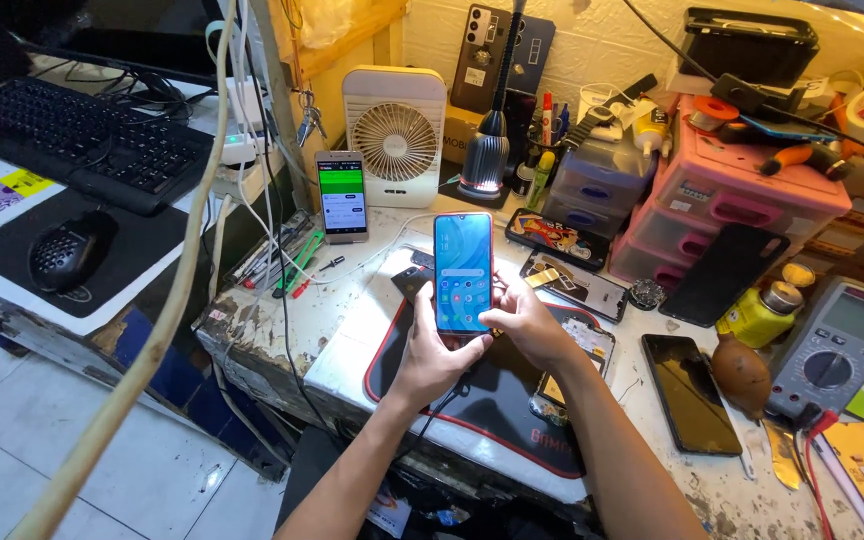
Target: Reassembling internal components of a mobile phone, including connecting ribbon cables and testing the display screen.
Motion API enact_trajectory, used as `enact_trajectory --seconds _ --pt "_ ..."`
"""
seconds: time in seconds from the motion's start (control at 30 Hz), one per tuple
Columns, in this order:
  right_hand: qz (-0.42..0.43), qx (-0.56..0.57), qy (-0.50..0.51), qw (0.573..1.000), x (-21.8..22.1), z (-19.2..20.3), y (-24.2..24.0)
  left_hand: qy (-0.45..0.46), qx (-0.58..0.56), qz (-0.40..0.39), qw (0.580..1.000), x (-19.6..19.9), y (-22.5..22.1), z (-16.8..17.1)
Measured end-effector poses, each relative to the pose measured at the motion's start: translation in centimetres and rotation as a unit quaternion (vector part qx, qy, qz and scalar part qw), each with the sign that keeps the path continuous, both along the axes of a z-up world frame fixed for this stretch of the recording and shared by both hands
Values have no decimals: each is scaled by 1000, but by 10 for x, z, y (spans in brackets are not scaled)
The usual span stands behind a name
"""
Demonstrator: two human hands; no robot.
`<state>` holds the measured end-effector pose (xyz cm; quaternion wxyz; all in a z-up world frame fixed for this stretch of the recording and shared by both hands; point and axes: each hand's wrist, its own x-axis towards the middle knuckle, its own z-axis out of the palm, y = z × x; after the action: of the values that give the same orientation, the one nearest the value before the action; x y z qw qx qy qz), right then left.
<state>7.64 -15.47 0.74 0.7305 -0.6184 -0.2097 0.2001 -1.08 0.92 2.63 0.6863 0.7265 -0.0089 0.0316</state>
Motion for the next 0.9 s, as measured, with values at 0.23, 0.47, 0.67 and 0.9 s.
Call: enact_trajectory --seconds 0.23,0.47,0.67,0.9 --pt "18 12 5 1000 5 -8 -2 0 13 4 1000 -1 0 1" --pt "27 21 0 999 6 -12 -3 9 21 9 1000 0 -2 2" --pt "14 12 -10 1000 -1 2 3 -6 25 12 1000 1 -3 -1" --pt "-1 17 -18 1000 6 -11 -2 -26 21 11 999 -3 -3 3"
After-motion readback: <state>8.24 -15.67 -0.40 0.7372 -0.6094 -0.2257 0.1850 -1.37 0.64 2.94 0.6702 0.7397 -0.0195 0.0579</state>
